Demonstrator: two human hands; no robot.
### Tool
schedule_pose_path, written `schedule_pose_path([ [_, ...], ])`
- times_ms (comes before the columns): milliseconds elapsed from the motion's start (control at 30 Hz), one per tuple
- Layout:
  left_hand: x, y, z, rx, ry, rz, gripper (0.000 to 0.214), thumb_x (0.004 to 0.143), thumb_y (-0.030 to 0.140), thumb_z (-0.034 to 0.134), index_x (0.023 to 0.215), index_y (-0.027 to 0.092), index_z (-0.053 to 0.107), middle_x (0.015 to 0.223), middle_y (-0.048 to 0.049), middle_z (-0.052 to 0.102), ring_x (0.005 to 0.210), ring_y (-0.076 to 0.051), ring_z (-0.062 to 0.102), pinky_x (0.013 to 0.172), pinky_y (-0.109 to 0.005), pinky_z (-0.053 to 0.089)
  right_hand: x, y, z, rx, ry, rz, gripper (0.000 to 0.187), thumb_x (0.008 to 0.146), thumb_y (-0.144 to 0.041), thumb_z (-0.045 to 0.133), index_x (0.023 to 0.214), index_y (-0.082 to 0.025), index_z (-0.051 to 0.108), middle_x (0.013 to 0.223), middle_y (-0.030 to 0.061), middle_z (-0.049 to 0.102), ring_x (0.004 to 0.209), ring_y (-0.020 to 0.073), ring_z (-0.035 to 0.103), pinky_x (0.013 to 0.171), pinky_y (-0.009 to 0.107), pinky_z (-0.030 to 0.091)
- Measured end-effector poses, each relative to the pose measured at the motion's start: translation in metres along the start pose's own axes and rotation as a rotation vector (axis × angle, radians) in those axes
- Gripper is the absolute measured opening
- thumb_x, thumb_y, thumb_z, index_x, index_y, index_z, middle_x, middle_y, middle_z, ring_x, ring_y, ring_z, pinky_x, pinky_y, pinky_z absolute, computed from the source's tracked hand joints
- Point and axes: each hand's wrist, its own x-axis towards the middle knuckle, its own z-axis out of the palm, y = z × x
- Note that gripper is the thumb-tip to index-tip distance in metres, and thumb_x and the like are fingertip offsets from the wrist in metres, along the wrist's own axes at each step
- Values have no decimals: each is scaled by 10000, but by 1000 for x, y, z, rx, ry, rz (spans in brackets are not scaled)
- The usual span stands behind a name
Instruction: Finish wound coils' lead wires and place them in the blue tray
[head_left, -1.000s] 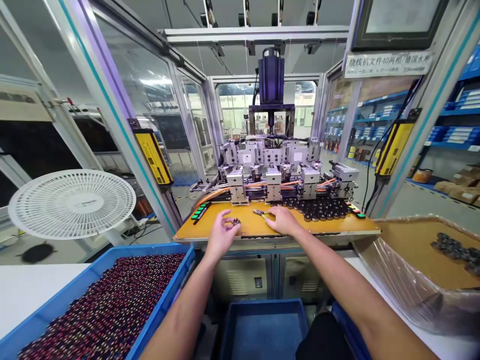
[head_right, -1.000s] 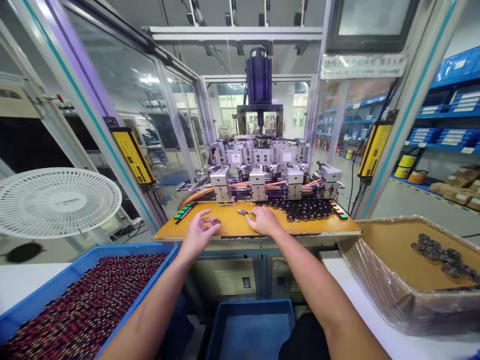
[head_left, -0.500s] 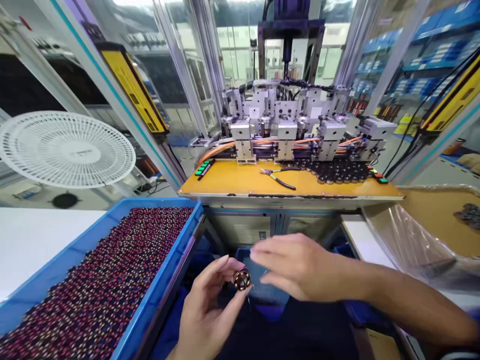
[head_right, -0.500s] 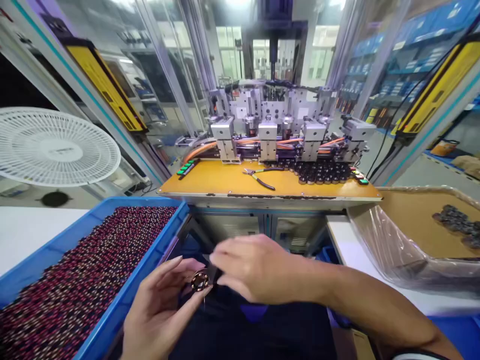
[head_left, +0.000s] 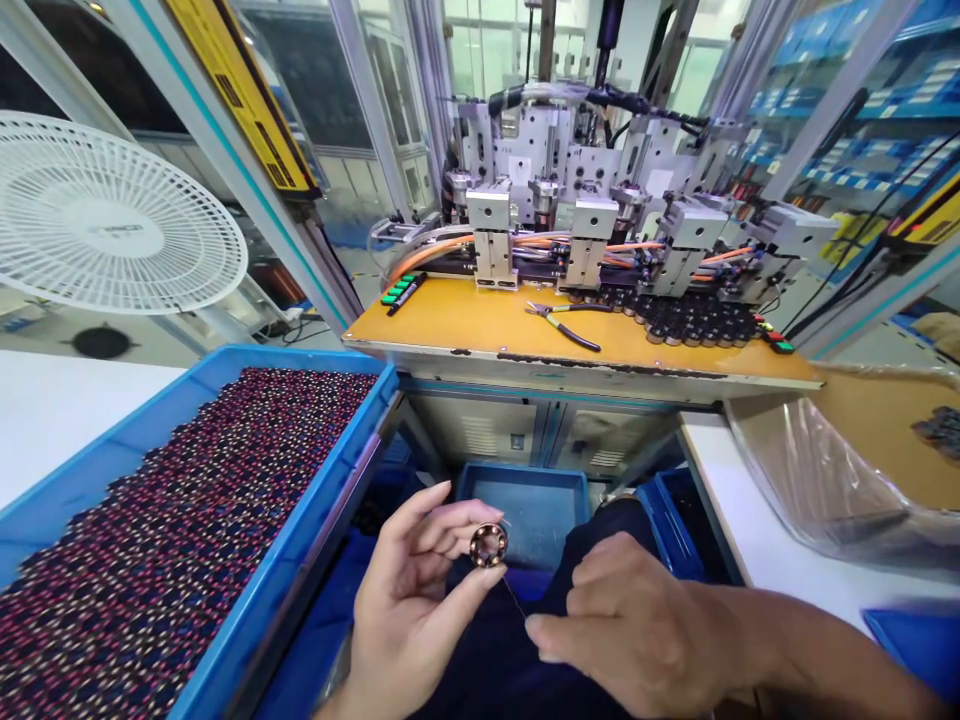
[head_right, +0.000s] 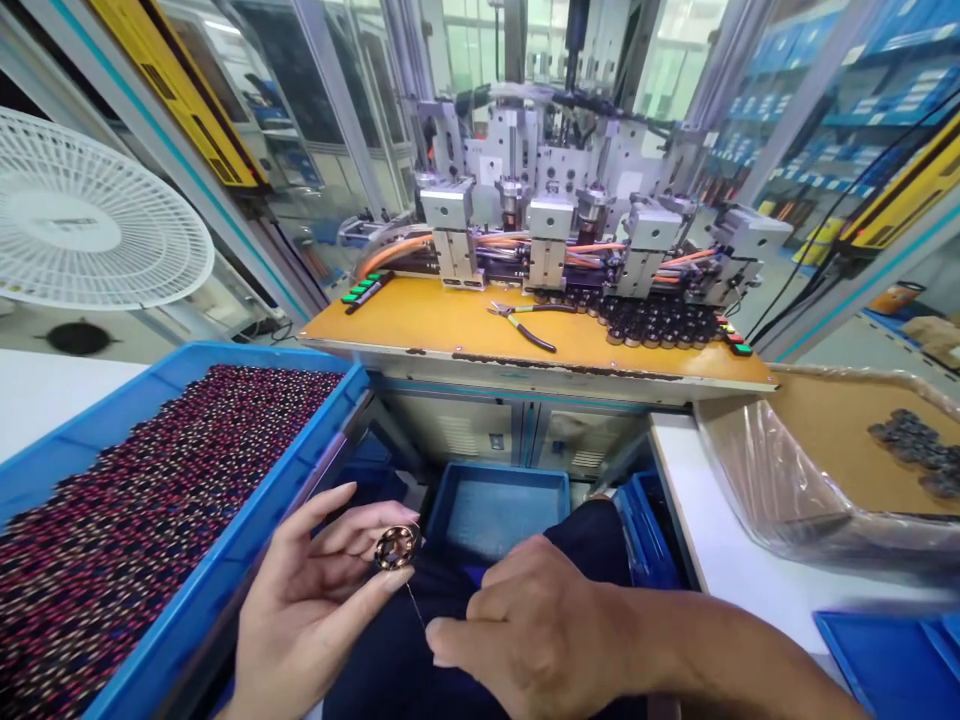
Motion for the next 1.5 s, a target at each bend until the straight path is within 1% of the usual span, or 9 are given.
schedule_pose_path([
  [100, -5, 1, -5, 45, 15, 27, 632, 812, 74, 733, 1358, 308, 518, 1101, -73, 776, 985, -210, 762, 810, -288, 651, -3, 6, 1, 202, -42, 114, 234, 1015, -324, 541, 973, -160, 703, 675, 33, 664, 582, 116, 546, 581, 252, 424],
  [167, -9, 2, -6, 76, 5, 51, 603, 821, 93, 728, 1352, 297, 529, 1119, -93, 779, 1003, -238, 762, 808, -313, 658, -2, 12, -1, 405, 68, 254, 310, 906, -429, 706, 1072, -168, 692, 867, 70, 714, 761, 149, 630, 711, 265, 489],
  [267, -18, 5, 3, 78, 17, 33, 513, 853, 161, 718, 1321, 302, 563, 1119, -92, 785, 1013, -248, 760, 831, -333, 654, 6, 15, 0, 721, 295, 491, 417, 735, -426, 861, 1006, -164, 681, 879, 49, 678, 780, 147, 615, 724, 264, 499],
  [433, -22, 5, 17, 53, 76, 70, 521, 856, 187, 730, 1327, 358, 584, 1111, -44, 773, 988, -191, 755, 879, -288, 627, 23, 5, 25, 1028, 346, 726, 258, 806, -339, 774, 772, -153, 599, 758, 0, 600, 693, 103, 534, 652, 230, 434],
  [633, -15, -2, 1, -21, 42, 46, 632, 796, 117, 765, 1340, 368, 564, 1036, -35, 728, 808, -152, 743, 671, -214, 629, 15, -7, 53, 1174, 535, 781, 354, 890, -446, 686, 755, -166, 516, 688, -20, 535, 634, 91, 491, 637, 231, 400],
  [867, -25, 12, 18, -10, 92, -6, 497, 830, 242, 766, 1279, 383, 604, 1010, -22, 754, 872, -179, 735, 794, -306, 637, 16, -7, 39, 1136, 407, 769, 349, 821, -427, 764, 824, -166, 532, 787, -8, 529, 730, 106, 485, 688, 236, 394],
  [1000, -26, 16, 20, -94, 134, -181, 450, 785, 304, 810, 1202, 353, 647, 997, -33, 769, 853, -200, 748, 774, -323, 645, 11, -10, 49, 1161, 487, 798, 393, 915, -496, 651, 758, -172, 491, 732, -10, 496, 695, 107, 454, 662, 242, 378],
  [1233, -14, 9, -8, -129, -181, -299, 154, 800, 245, 782, 947, 286, 801, 1071, -104, 778, 986, -261, 750, 811, -320, 632, 11, -11, 35, 1074, 413, 734, 299, 889, -414, 681, 825, -164, 529, 763, -5, 534, 688, 101, 476, 647, 233, 389],
  [1500, -11, 2, 1, -153, -172, -370, 194, 699, 282, 862, 885, 277, 810, 1004, -80, 719, 803, -171, 701, 693, -233, 586, 8, -3, 28, 982, 326, 780, 240, 896, -320, 591, 730, -158, 529, 685, -27, 504, 640, 82, 428, 609, 217, 362],
])
